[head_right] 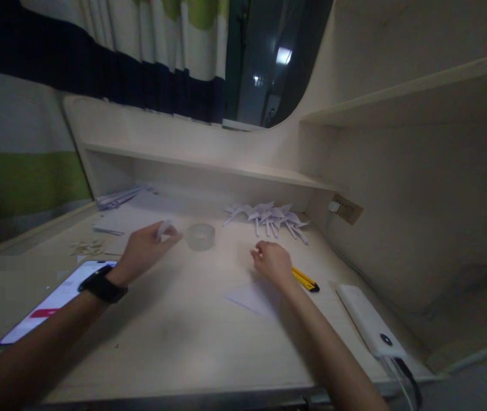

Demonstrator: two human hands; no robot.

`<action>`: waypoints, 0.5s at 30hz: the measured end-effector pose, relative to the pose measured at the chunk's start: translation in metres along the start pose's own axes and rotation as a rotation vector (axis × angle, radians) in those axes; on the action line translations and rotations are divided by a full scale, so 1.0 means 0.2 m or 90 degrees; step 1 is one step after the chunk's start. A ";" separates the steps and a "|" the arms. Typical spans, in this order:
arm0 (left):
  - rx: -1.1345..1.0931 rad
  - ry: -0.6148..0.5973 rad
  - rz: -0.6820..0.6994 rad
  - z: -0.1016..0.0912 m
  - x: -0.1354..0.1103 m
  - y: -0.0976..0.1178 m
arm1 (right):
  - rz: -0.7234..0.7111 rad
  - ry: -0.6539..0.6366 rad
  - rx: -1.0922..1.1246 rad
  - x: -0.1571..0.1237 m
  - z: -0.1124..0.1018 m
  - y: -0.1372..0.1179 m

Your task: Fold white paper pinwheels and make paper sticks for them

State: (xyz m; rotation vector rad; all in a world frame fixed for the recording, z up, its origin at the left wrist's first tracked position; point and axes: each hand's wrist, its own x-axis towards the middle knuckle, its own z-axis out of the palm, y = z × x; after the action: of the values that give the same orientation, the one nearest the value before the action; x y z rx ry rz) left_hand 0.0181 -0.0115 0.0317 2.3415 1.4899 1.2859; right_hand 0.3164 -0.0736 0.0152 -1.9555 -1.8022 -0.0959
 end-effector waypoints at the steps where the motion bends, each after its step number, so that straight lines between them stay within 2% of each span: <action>1: -0.012 0.001 -0.010 -0.01 0.01 -0.01 | 0.011 -0.047 -0.095 -0.01 -0.03 0.11; 3: -0.023 0.010 -0.029 -0.02 0.02 -0.01 | 0.033 -0.125 -0.160 -0.02 -0.07 0.27; 6: -0.022 0.020 -0.042 -0.03 0.02 -0.03 | 0.043 -0.185 -0.164 -0.04 -0.07 0.41; 10: -0.001 0.040 -0.034 -0.04 0.03 -0.05 | 0.056 -0.200 -0.169 -0.03 -0.03 0.48; 15: -0.015 0.025 -0.049 -0.05 0.07 -0.06 | 0.055 -0.202 -0.175 0.00 -0.02 0.52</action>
State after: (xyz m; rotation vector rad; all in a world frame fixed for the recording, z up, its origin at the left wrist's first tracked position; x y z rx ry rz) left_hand 0.0045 0.0028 0.0416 2.2338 1.5512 1.3297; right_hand 0.4166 -0.0769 -0.0119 -2.3490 -1.9838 -0.0045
